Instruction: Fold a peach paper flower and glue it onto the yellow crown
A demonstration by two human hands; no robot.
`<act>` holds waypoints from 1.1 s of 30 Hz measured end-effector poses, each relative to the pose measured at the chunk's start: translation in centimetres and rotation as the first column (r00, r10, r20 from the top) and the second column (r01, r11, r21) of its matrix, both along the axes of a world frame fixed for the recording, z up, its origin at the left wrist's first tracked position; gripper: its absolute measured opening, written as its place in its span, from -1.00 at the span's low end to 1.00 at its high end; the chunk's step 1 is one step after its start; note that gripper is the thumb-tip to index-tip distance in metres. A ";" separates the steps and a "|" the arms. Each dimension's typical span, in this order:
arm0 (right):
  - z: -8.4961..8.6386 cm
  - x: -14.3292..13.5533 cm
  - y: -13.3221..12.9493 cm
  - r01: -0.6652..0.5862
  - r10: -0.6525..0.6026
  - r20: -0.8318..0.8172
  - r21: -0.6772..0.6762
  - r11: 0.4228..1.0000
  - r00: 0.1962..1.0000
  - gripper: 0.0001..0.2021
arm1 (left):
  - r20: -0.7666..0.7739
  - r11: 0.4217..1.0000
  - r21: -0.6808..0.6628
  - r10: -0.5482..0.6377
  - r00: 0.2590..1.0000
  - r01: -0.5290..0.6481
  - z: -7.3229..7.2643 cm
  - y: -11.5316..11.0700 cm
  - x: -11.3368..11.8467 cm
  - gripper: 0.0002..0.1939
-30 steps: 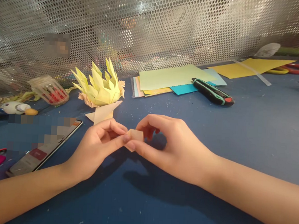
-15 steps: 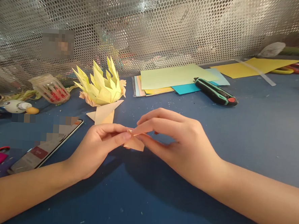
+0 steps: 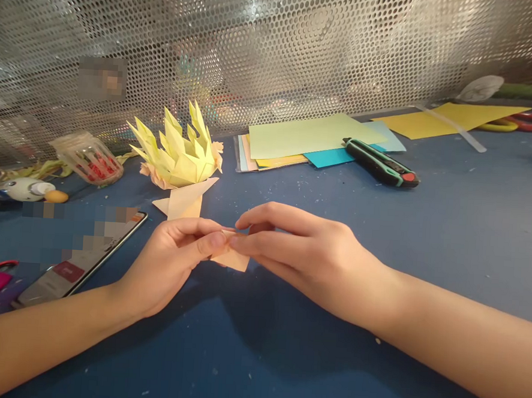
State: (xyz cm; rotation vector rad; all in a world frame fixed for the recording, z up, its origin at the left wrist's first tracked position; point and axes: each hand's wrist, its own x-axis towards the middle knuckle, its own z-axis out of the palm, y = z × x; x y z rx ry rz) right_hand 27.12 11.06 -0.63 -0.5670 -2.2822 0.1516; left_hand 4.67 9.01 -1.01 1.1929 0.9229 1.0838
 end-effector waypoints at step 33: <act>0.9 -1.4 -0.4 0.062 -0.125 -0.054 -0.639 0.767 0.991 -0.73 | -0.058 0.996 0.016 -0.083 0.995 0.084 0.3 -0.1 0.1 -0.83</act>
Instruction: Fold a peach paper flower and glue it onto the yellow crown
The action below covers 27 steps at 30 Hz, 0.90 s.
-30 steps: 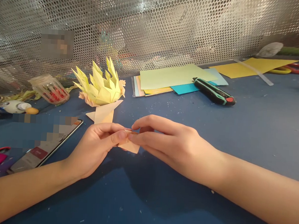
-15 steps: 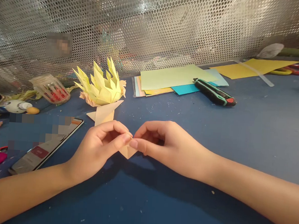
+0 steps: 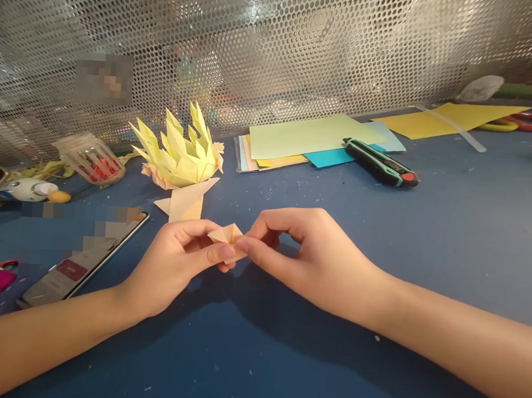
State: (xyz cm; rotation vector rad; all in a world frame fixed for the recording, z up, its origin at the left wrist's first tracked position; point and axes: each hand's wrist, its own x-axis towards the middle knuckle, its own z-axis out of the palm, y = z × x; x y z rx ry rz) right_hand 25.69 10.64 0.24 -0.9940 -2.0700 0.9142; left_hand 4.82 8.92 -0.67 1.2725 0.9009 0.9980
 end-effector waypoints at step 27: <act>0.0 0.2 -0.3 -0.026 0.053 -0.036 0.531 0.847 0.998 -0.92 | -0.138 0.959 0.281 0.012 0.990 0.027 0.3 -0.8 0.0 -0.84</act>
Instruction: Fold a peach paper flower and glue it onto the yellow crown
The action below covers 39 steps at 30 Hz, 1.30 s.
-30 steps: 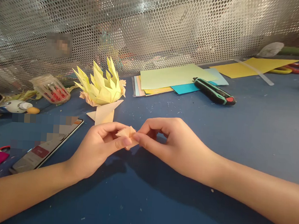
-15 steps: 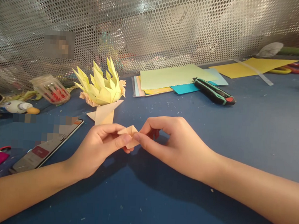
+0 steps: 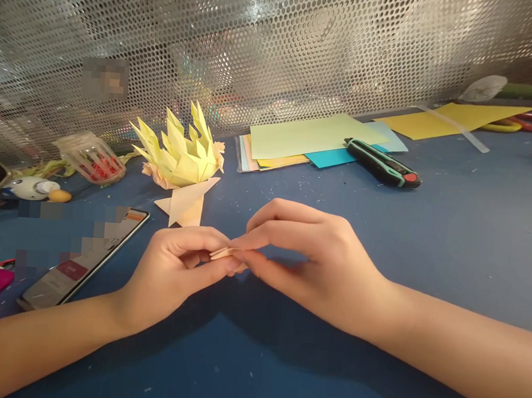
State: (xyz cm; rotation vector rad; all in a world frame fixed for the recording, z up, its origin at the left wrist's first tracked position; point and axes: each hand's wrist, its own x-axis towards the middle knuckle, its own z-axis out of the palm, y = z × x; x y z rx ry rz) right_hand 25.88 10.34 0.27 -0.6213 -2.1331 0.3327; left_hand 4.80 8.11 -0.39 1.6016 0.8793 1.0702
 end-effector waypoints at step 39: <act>-0.1 -0.1 0.0 -0.025 -0.008 -0.085 -0.381 0.924 0.996 -0.89 | -0.048 0.991 0.106 0.085 0.995 -0.079 0.1 -0.3 -0.1 -0.86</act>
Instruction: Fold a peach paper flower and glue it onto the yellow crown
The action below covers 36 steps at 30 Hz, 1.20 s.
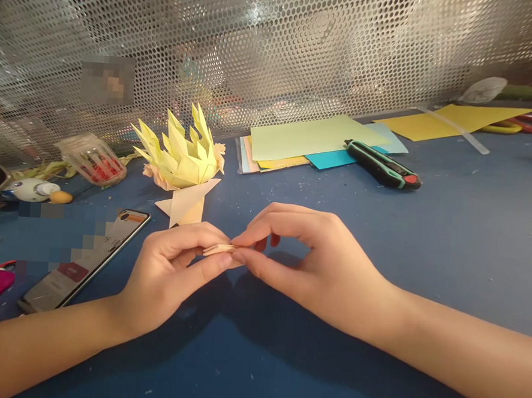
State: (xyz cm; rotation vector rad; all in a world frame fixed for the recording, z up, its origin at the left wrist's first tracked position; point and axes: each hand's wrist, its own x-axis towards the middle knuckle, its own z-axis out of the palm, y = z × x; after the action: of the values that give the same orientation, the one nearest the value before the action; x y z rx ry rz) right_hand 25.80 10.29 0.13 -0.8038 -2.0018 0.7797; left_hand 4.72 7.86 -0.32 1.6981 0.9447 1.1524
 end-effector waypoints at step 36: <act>0.0 -0.5 -0.4 -0.074 0.023 -0.148 -0.351 0.933 0.989 -0.87 | 0.259 0.997 -0.041 0.069 0.964 -0.060 -0.6 0.4 0.2 -0.80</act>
State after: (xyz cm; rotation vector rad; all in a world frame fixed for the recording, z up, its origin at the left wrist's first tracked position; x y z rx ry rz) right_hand 25.33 9.87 0.13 -0.8777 -1.7828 1.2183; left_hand 4.92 8.30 -0.89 1.4550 0.8545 1.3577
